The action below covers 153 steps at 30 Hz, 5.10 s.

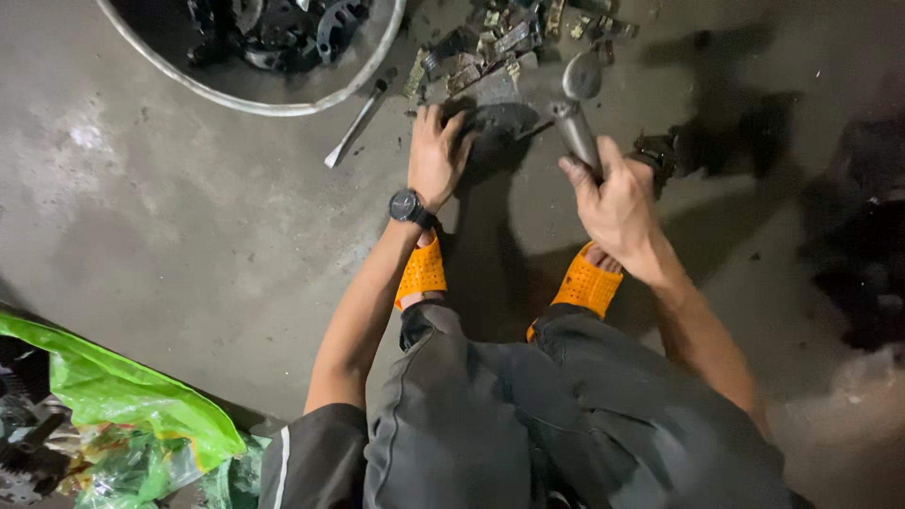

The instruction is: The person repeatedly picks up small metal parts from a bucket and places them on a concrete block. They use a hammer to strike the parts, breaking them into smaller pieces, and then return the fragments to the bucket.

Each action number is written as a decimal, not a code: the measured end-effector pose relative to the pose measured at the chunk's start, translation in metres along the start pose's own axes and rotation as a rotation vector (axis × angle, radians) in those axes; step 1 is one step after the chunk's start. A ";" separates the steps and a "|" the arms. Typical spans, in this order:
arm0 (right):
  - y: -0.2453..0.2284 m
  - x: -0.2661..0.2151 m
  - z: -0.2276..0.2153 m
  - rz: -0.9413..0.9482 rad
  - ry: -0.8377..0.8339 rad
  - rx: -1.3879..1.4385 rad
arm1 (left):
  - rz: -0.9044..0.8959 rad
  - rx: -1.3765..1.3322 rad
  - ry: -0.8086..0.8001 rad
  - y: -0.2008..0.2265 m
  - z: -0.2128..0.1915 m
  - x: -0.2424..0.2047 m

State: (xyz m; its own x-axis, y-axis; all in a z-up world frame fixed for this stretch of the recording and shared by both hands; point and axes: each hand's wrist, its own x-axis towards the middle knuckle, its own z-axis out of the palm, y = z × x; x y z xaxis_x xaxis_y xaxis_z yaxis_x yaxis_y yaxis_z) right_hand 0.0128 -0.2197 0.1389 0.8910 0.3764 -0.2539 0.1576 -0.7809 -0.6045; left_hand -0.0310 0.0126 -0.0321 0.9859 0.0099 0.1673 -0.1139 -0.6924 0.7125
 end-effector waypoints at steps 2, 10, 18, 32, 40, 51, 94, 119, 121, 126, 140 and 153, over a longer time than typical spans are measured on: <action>-0.003 0.006 -0.002 -0.259 0.177 -0.068 | 0.015 0.022 0.037 -0.003 0.006 0.002; -0.012 0.038 0.024 -0.040 -0.248 -0.057 | 0.045 -0.016 0.046 0.004 0.011 0.004; 0.002 0.007 0.018 -0.221 0.239 -0.130 | 0.053 0.002 0.014 0.001 0.013 0.004; 0.074 -0.008 0.072 0.208 0.097 1.189 | 0.026 0.028 0.080 0.012 0.015 0.004; -0.035 0.014 -0.031 -0.093 0.078 0.087 | -0.027 0.017 0.071 0.017 0.015 0.001; -0.014 0.011 0.011 0.026 -0.053 0.033 | -0.005 0.023 0.123 0.019 0.018 -0.002; 0.032 -0.013 0.041 0.196 0.088 0.324 | -0.088 0.095 0.108 0.014 0.014 -0.010; 0.111 -0.120 0.063 0.616 0.008 0.587 | -0.590 -1.767 -0.087 0.118 -0.029 0.021; 0.108 -0.115 0.059 0.614 -0.010 0.594 | -0.631 -1.752 -0.094 0.118 -0.029 0.018; 0.111 -0.119 0.057 0.584 -0.025 0.589 | -0.732 -1.575 -0.059 0.085 0.002 -0.007; 0.125 -0.083 -0.037 0.305 -0.062 0.238 | -0.119 0.141 0.000 0.037 0.005 0.017; 0.145 0.012 -0.078 0.411 -0.165 -0.292 | -0.127 0.043 0.009 0.011 -0.027 -0.004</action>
State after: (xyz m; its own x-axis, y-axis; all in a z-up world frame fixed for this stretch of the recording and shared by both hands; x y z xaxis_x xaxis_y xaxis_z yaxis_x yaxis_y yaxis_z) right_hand 0.0792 -0.3671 0.1070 0.8292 0.0654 -0.5551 -0.0570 -0.9781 -0.2004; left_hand -0.0394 0.0246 -0.0060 0.9909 0.1057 0.0832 0.0176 -0.7152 0.6987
